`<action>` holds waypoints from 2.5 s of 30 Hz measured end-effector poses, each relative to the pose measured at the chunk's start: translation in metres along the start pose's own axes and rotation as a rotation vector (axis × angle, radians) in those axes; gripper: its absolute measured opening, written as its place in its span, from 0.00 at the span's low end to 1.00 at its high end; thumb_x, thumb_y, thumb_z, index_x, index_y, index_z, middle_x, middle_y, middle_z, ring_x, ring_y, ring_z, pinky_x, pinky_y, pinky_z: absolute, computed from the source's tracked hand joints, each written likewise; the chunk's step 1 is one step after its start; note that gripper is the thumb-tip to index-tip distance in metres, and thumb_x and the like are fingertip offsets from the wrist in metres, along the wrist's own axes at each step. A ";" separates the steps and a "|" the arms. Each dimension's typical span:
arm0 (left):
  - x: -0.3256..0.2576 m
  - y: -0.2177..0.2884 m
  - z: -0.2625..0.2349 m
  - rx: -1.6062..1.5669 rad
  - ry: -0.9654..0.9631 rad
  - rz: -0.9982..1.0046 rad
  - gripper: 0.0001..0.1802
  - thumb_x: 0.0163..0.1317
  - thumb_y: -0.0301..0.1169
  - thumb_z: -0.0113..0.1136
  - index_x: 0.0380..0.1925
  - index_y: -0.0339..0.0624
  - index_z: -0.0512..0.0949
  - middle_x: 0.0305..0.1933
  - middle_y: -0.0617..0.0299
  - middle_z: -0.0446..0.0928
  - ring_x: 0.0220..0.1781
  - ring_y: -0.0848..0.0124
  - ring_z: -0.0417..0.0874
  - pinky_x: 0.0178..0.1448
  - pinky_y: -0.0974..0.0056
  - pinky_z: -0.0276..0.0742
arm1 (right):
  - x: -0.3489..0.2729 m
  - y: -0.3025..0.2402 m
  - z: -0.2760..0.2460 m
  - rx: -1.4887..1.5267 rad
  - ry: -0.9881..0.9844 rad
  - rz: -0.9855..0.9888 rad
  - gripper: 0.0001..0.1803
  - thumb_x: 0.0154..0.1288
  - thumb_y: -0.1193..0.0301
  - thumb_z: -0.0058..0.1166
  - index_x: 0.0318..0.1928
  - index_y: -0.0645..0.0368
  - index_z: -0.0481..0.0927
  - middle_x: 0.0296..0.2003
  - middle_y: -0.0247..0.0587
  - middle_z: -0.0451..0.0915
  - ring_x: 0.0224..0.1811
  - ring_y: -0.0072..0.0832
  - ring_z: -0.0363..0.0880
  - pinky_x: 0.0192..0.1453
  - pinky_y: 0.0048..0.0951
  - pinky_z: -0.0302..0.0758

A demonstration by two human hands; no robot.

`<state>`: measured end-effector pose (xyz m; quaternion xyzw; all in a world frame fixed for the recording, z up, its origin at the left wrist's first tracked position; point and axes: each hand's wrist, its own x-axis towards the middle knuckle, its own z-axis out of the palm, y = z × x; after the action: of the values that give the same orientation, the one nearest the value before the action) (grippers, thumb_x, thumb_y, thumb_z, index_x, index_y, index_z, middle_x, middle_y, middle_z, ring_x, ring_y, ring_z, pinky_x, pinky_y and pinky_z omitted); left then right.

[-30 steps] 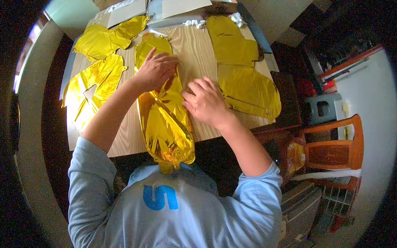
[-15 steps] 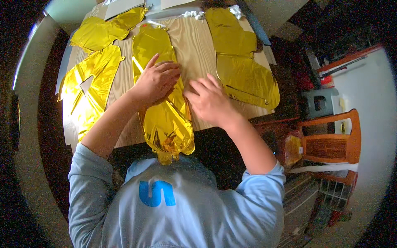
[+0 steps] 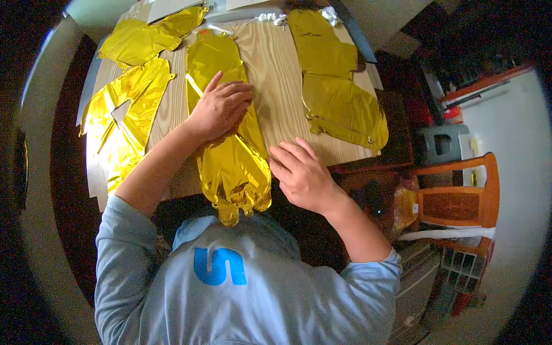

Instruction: Folding gold star-shaped foil balloons over cardboard sheets for packaging.

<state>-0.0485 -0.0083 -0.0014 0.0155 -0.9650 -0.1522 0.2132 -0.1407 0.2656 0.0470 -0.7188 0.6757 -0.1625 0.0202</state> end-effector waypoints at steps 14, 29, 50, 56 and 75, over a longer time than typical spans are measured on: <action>-0.097 0.020 -0.070 -0.029 -0.005 -0.176 0.21 0.66 0.33 0.60 0.58 0.43 0.77 0.66 0.49 0.72 0.71 0.50 0.70 0.78 0.40 0.57 | 0.080 0.043 0.018 0.047 0.213 -0.034 0.18 0.66 0.72 0.58 0.55 0.63 0.83 0.61 0.48 0.79 0.65 0.44 0.74 0.70 0.42 0.70; -0.074 0.028 -0.074 0.046 -0.079 -0.180 0.25 0.59 0.48 0.65 0.51 0.46 0.81 0.50 0.52 0.78 0.58 0.52 0.78 0.71 0.47 0.65 | 0.098 0.026 0.015 -0.011 0.094 0.054 0.19 0.68 0.60 0.59 0.54 0.58 0.83 0.60 0.46 0.79 0.66 0.43 0.73 0.76 0.47 0.62; -0.069 -0.017 -0.047 0.075 0.014 -0.002 0.31 0.62 0.52 0.62 0.59 0.45 0.76 0.57 0.47 0.72 0.65 0.47 0.70 0.72 0.47 0.62 | 0.126 0.049 0.014 0.603 0.273 0.226 0.07 0.67 0.70 0.61 0.36 0.61 0.82 0.34 0.37 0.81 0.34 0.29 0.79 0.45 0.31 0.77; -0.066 -0.017 -0.050 0.030 0.027 -0.005 0.30 0.65 0.52 0.59 0.61 0.45 0.75 0.59 0.46 0.72 0.66 0.48 0.70 0.72 0.46 0.63 | 0.283 0.237 -0.022 1.399 0.449 0.903 0.22 0.69 0.56 0.63 0.48 0.62 0.76 0.31 0.41 0.81 0.27 0.24 0.80 0.27 0.26 0.73; -0.080 0.009 -0.051 -0.018 -0.055 -0.011 0.31 0.67 0.52 0.57 0.63 0.45 0.75 0.60 0.46 0.72 0.67 0.47 0.70 0.74 0.46 0.63 | 0.179 0.035 -0.096 -0.469 0.682 -0.297 0.04 0.64 0.73 0.56 0.35 0.61 0.81 0.21 0.39 0.73 0.23 0.33 0.74 0.26 0.37 0.70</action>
<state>0.0458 -0.0066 0.0128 0.0147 -0.9689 -0.1626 0.1859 -0.1935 0.1063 0.1657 -0.6987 0.5514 -0.2337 -0.3914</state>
